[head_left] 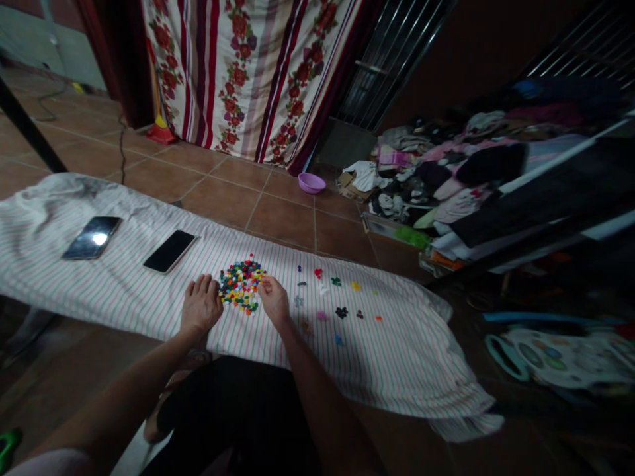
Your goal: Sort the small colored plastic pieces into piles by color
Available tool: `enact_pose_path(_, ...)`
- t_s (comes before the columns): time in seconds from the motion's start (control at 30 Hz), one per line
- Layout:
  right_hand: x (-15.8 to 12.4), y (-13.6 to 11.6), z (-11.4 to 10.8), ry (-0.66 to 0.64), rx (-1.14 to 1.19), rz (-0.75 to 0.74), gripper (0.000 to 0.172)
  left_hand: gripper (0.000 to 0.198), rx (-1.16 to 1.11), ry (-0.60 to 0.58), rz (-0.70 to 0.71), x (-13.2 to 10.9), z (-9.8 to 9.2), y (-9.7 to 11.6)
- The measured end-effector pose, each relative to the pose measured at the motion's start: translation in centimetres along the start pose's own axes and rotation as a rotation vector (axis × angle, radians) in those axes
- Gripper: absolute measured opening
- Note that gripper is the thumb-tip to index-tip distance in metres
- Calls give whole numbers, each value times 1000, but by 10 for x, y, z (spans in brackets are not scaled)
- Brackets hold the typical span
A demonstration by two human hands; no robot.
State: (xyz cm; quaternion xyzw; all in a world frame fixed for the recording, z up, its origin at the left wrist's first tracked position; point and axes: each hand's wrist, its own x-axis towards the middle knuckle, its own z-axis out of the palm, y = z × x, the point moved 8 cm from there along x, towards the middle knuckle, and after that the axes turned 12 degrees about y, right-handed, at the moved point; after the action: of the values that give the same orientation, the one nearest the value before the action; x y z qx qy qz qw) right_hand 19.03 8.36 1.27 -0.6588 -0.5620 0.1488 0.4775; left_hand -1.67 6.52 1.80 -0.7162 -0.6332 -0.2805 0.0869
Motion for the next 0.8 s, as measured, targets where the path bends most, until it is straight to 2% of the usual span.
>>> enact_pose_path(0.2,7,7,-20,54,-40,-42,14,36,-4,-7,-10,-1,-1,0)
enact_pose_path(0.37,19,26,-50,145,-58,-44,18,36,20,1,8,-1,-3,0)
enact_pose_path(0.47,28,47,-80,227,-53,-22,21,35,32,9,20,-1,-3,1)
enact_pose_path(0.57,39,73,-119,330,-73,-11,22,34,44,6,32,-1,-2,1)
enact_pose_path(0.7,52,114,-175,446,-242,52,25,34,49,10,34,-1,0,0)
enact_pose_path(0.8,59,141,-206,477,-349,116,27,34,58,16,41,-2,1,0)
